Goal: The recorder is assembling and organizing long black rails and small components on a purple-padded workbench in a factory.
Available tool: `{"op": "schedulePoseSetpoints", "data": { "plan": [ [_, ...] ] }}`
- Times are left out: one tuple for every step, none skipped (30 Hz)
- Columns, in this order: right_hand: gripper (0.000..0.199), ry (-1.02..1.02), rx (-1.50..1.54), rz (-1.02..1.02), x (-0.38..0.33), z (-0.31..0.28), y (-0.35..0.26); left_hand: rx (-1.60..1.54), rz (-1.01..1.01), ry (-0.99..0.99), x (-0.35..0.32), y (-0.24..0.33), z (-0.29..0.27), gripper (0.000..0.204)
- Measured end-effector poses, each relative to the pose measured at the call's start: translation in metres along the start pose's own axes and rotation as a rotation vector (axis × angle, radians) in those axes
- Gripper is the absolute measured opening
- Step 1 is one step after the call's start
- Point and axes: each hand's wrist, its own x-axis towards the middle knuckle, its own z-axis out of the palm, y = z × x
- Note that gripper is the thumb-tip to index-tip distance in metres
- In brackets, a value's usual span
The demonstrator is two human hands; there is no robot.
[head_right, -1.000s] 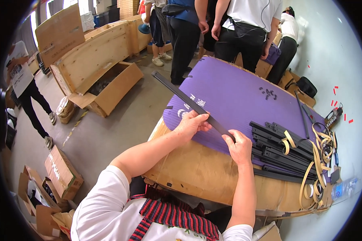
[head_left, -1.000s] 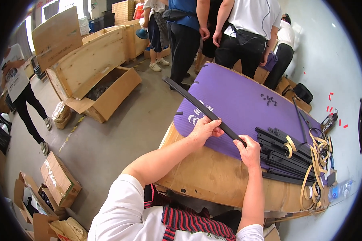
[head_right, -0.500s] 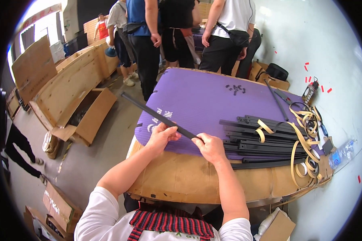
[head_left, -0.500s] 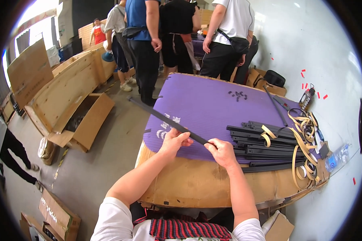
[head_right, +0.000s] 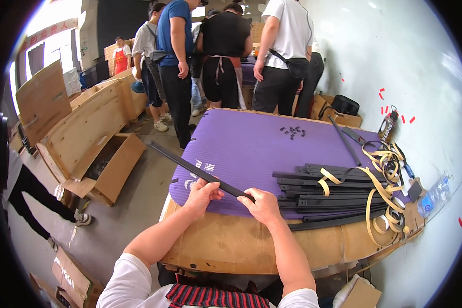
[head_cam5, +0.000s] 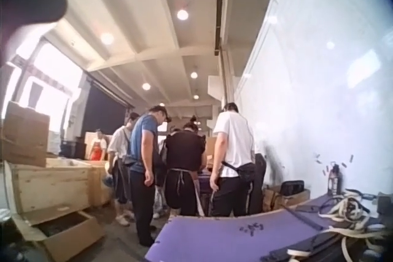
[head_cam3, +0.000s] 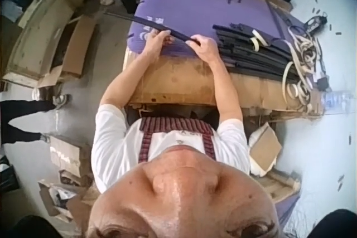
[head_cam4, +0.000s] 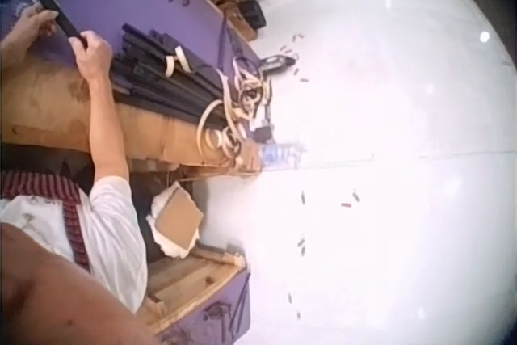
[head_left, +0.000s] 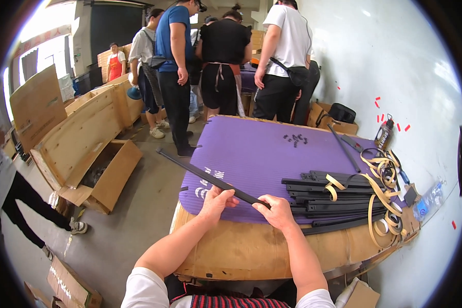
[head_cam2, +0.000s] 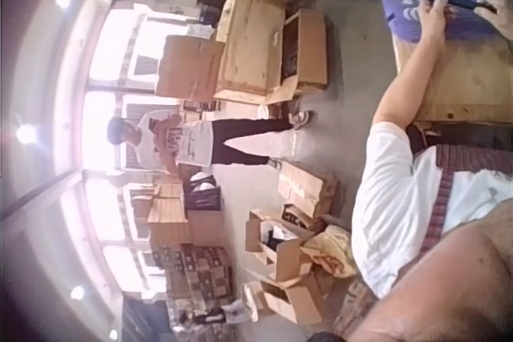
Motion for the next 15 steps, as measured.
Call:
{"op": "schedulePoseSetpoints", "data": {
  "plan": [
    [0.029, 0.000, 0.016, 0.027, 0.0001, -0.0001, -0.0001, -0.005, 0.004, -0.002, 0.0004, -0.0006, 0.0005, 0.019],
    [0.029, -0.008, 0.021, 0.014, -0.0005, -0.0002, -0.0002, -0.005, 0.015, 0.010, 0.0007, -0.0017, 0.0005, 0.019],
    [0.029, -0.005, 0.015, 0.030, -0.0006, -0.0005, 0.0000, -0.003, 0.006, -0.004, 0.0023, -0.0026, 0.0003, 0.019],
    [0.030, -0.002, 0.009, 0.047, -0.0007, -0.0004, 0.0007, -0.001, -0.003, -0.018, 0.0032, -0.0033, 0.0000, 0.019],
    [0.030, 0.015, 0.012, 0.024, -0.0007, 0.0003, 0.0022, 0.016, -0.003, -0.024, 0.0031, -0.0038, -0.0004, 0.018],
    [0.030, 0.011, 0.016, 0.012, -0.0007, 0.0003, 0.0014, 0.018, 0.007, -0.016, 0.0024, -0.0034, 0.0000, 0.018],
    [0.029, 0.001, 0.017, 0.052, -0.0007, -0.0006, -0.0006, 0.022, -0.010, -0.005, 0.0021, -0.0028, 0.0009, 0.018],
    [0.029, -0.009, 0.018, 0.092, -0.0002, -0.0009, -0.0013, 0.026, -0.026, 0.006, 0.0024, -0.0017, 0.0017, 0.018],
    [0.030, -0.002, 0.015, 0.096, -0.0007, -0.0007, 0.0004, 0.031, -0.034, 0.012, 0.0026, -0.0021, 0.0025, 0.018],
    [0.030, -0.010, 0.019, 0.087, -0.0009, -0.0009, 0.0002, 0.031, -0.027, 0.023, 0.0022, -0.0012, 0.0028, 0.018],
    [0.030, -0.006, 0.024, 0.100, -0.0011, -0.0014, -0.0008, 0.019, -0.041, 0.015, 0.0018, 0.0002, 0.0030, 0.018],
    [0.030, -0.005, 0.026, 0.115, -0.0012, -0.0004, -0.0020, 0.002, -0.056, 0.007, 0.0013, 0.0004, 0.0014, 0.018],
    [0.030, -0.015, 0.026, 0.108, -0.0010, 0.0004, -0.0023, 0.007, -0.054, 0.004, 0.0009, 0.0000, 0.0001, 0.019],
    [0.030, -0.014, 0.014, 0.108, -0.0009, 0.0012, -0.0023, 0.001, -0.050, 0.014, 0.0002, 0.0008, -0.0001, 0.019],
    [0.031, -0.010, 0.008, 0.110, -0.0010, 0.0012, -0.0018, 0.007, -0.057, 0.017, -0.0005, 0.0030, 0.0016, 0.019]
  ]
}}
